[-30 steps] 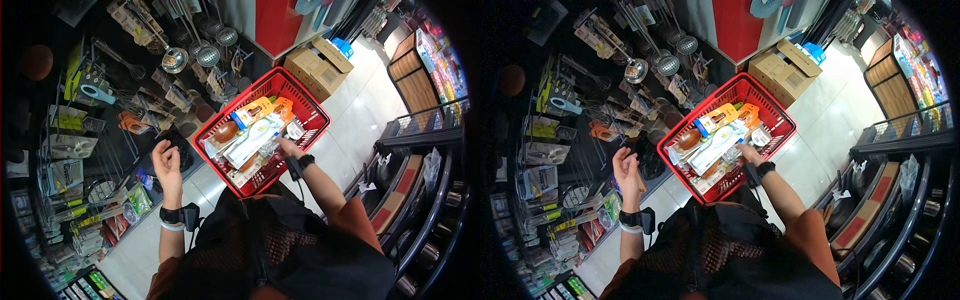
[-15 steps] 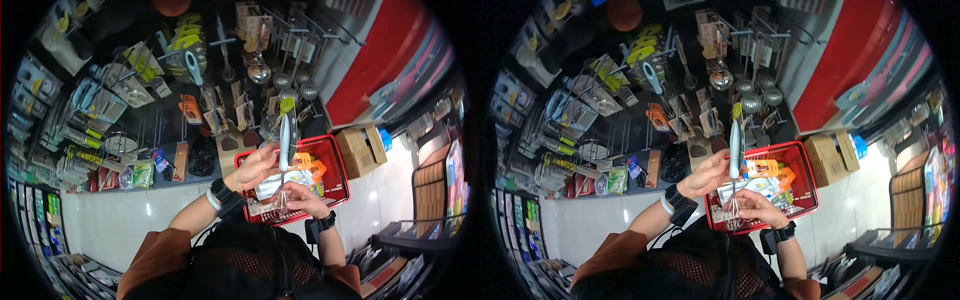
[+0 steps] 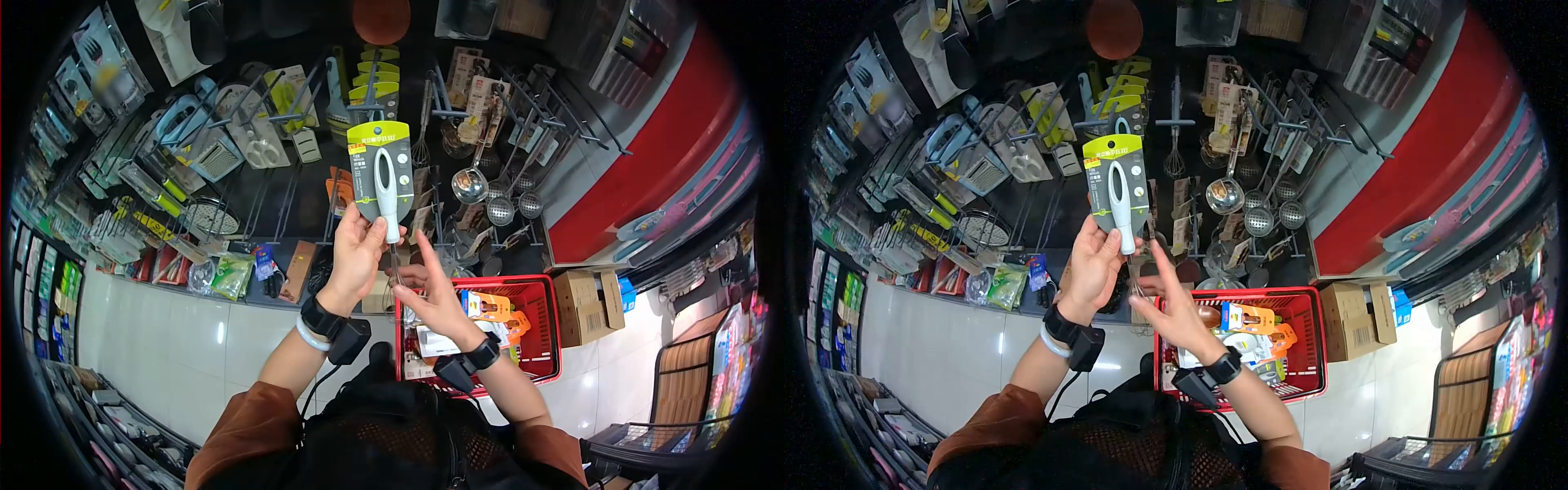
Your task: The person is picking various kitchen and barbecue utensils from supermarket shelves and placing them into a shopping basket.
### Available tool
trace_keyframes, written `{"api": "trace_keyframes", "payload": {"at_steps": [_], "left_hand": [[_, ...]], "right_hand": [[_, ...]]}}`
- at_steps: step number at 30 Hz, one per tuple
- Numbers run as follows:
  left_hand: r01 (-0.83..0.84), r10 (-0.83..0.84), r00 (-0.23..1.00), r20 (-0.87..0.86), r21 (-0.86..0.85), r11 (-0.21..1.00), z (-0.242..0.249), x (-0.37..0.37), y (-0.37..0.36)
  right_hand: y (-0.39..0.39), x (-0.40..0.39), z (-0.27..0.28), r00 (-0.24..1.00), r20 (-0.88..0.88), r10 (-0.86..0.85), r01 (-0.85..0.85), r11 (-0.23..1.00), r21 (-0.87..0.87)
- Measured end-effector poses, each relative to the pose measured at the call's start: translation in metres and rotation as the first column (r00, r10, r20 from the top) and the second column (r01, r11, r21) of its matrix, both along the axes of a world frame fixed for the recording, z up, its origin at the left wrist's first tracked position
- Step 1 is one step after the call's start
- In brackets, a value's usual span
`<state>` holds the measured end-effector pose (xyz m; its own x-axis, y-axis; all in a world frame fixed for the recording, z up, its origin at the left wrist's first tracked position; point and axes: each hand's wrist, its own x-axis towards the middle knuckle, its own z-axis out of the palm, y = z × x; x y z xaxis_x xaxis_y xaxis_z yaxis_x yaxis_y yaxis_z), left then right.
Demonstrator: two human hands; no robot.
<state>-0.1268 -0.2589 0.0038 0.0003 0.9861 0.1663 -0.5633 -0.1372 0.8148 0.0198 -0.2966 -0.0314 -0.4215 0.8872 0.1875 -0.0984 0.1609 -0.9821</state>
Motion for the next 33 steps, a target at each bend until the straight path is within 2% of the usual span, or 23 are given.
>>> {"api": "trace_keyframes", "payload": {"at_steps": [1,3,5,6,9,13,15,19,29,31,33], "left_hand": [[-0.019,0.019,1.000,-0.017,0.029,0.999,0.002,0.000,-0.003],[-0.040,0.041,0.999,-0.031,0.057,0.998,0.001,0.000,-0.005],[-0.089,0.091,0.995,-0.033,0.045,0.995,0.000,0.001,-0.004],[-0.053,0.055,0.998,-0.043,0.051,0.997,0.000,-0.003,-0.003],[-0.008,0.010,0.999,-0.039,0.046,0.999,0.001,-0.012,0.009],[-0.005,0.005,1.000,0.017,0.002,1.000,0.010,-0.014,0.020],[-0.004,0.004,1.000,0.006,0.014,1.000,0.006,-0.015,0.024],[-0.012,0.013,1.000,-0.011,0.019,1.000,0.005,-0.017,0.031],[-0.026,0.027,0.999,-0.031,0.025,0.999,-0.006,-0.013,0.034],[-0.056,0.058,0.997,-0.048,0.045,0.997,-0.008,-0.013,0.039],[-0.060,0.064,0.997,-0.048,0.067,0.996,-0.012,-0.016,0.050]], "right_hand": [[0.002,-0.007,0.002,0.996,0.068,-0.066,0.057,0.991,0.118],[0.004,-0.014,0.003,0.988,0.128,-0.086,0.064,0.984,0.166],[0.005,-0.019,0.006,0.957,0.230,-0.177,0.084,0.928,0.364],[0.008,-0.023,0.004,0.950,0.205,-0.238,0.131,0.894,0.429],[0.017,-0.031,0.009,0.943,0.198,-0.267,0.133,0.849,0.511],[0.024,-0.038,0.013,0.939,0.219,-0.266,0.144,0.881,0.451],[0.028,-0.042,0.010,0.934,0.174,-0.312,0.179,0.831,0.526],[0.033,-0.044,0.010,0.931,0.175,-0.321,0.190,0.834,0.517],[0.032,-0.035,0.006,0.918,0.246,-0.311,0.151,0.848,0.508],[0.029,-0.031,0.006,0.898,0.304,-0.318,0.140,0.861,0.489],[0.023,-0.023,0.002,0.881,0.302,-0.364,0.182,0.851,0.493]]}}
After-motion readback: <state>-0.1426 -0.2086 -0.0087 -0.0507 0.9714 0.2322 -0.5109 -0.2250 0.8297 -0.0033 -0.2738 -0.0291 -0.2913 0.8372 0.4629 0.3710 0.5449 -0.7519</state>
